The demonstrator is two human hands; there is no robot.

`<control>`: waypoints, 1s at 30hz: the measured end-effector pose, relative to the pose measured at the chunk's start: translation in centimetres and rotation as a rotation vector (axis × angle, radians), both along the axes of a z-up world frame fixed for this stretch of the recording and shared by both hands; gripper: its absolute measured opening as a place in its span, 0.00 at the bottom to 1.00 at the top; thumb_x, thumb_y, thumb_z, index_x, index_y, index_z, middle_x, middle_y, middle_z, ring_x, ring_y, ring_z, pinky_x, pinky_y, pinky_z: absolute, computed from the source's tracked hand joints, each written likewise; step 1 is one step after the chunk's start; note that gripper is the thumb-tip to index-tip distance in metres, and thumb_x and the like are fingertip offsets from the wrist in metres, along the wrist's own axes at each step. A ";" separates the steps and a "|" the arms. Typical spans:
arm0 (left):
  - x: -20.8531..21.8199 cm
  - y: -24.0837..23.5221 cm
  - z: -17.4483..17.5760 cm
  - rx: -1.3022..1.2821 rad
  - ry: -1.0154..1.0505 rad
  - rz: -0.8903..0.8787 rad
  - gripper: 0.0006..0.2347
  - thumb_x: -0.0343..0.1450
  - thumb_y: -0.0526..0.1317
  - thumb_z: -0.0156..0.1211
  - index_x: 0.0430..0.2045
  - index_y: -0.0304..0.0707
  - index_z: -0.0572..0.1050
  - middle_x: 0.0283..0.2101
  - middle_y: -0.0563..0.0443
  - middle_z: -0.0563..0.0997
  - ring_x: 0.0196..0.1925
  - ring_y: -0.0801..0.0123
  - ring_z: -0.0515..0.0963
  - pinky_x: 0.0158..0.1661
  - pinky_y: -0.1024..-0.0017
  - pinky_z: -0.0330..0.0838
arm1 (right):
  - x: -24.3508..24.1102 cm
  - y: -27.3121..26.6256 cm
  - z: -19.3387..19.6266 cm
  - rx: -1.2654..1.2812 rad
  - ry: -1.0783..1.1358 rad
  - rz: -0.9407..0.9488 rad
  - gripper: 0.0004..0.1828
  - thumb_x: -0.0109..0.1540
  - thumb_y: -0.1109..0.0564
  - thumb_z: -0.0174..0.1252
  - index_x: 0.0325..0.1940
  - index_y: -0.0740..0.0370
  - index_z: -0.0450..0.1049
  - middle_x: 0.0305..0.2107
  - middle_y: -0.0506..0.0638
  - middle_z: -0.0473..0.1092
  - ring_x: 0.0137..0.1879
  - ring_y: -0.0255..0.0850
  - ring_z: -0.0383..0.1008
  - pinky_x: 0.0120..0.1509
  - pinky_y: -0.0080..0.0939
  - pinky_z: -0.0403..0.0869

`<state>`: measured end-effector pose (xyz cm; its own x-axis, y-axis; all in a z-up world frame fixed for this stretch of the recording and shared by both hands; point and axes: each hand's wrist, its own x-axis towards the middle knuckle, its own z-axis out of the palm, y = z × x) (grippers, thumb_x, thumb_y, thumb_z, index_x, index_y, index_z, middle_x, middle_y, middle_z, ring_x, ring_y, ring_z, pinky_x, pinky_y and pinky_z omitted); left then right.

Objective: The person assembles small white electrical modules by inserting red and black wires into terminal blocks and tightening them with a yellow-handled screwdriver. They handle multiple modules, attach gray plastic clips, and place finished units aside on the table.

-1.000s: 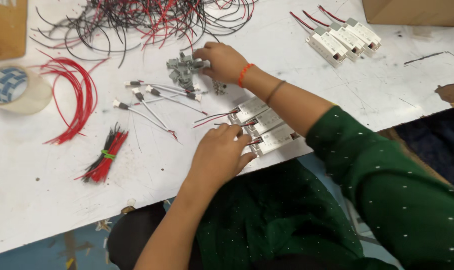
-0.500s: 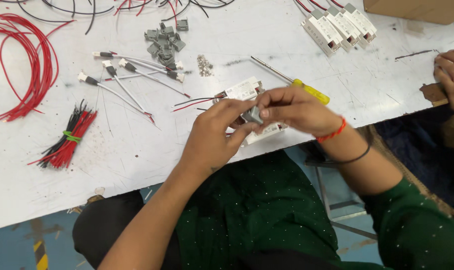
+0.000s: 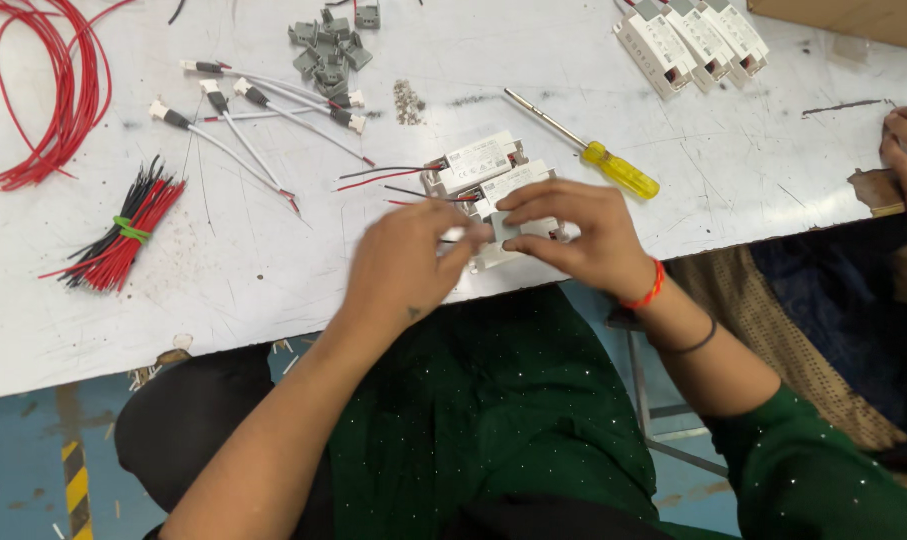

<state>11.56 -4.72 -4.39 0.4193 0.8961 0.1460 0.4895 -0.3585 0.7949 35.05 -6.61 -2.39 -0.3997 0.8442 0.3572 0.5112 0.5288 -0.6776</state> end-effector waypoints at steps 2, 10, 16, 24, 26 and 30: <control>-0.4 -0.4 -0.2 0.428 0.111 0.106 0.06 0.69 0.43 0.66 0.31 0.42 0.85 0.36 0.53 0.85 0.38 0.59 0.79 0.32 0.65 0.71 | 0.2 0.9 -0.7 -0.058 -0.021 0.073 0.15 0.53 0.61 0.74 0.42 0.59 0.82 0.45 0.49 0.79 0.51 0.43 0.78 0.52 0.39 0.77; -0.9 -0.5 -2.4 0.378 0.462 -0.049 0.07 0.66 0.43 0.66 0.19 0.43 0.84 0.23 0.53 0.80 0.34 0.59 0.77 0.35 0.59 0.72 | -0.7 1.1 -2.2 0.015 -0.177 0.153 0.16 0.52 0.58 0.74 0.44 0.54 0.84 0.48 0.42 0.79 0.50 0.42 0.74 0.57 0.41 0.75; -1.2 -0.4 -2.1 0.170 0.365 -0.028 0.07 0.67 0.43 0.64 0.26 0.44 0.86 0.28 0.51 0.82 0.37 0.55 0.80 0.37 0.57 0.74 | -0.5 0.0 -1.9 0.136 -0.326 0.210 0.24 0.51 0.51 0.75 0.49 0.56 0.80 0.52 0.49 0.76 0.51 0.49 0.72 0.56 0.47 0.75; -0.7 -0.1 -1.5 -0.342 0.256 0.008 0.22 0.59 0.59 0.71 0.38 0.46 0.84 0.39 0.51 0.86 0.42 0.56 0.85 0.44 0.64 0.76 | -1.1 -1.9 -4.6 0.402 -0.251 0.085 0.21 0.55 0.62 0.72 0.51 0.61 0.74 0.54 0.53 0.75 0.57 0.52 0.73 0.61 0.48 0.74; -0.3 -0.9 -1.9 -0.264 0.204 0.031 0.21 0.58 0.57 0.71 0.38 0.46 0.85 0.39 0.51 0.87 0.41 0.58 0.86 0.42 0.64 0.77 | -1.0 -2.4 -4.7 0.434 -0.241 0.072 0.23 0.56 0.63 0.73 0.52 0.63 0.72 0.55 0.53 0.74 0.58 0.53 0.73 0.63 0.50 0.73; -0.6 -1.6 -1.9 -0.226 0.019 -0.011 0.26 0.55 0.51 0.76 0.44 0.40 0.80 0.35 0.47 0.86 0.37 0.59 0.86 0.40 0.66 0.78 | -1.6 -2.8 -3.9 0.454 -0.246 0.103 0.22 0.56 0.63 0.70 0.51 0.63 0.71 0.55 0.55 0.74 0.61 0.54 0.73 0.65 0.53 0.72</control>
<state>10.97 -6.33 -6.26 0.4295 0.9006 -0.0661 0.5020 -0.1773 0.8465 33.47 -9.38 -6.26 -0.5906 0.5785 0.5627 0.5566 0.7969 -0.2350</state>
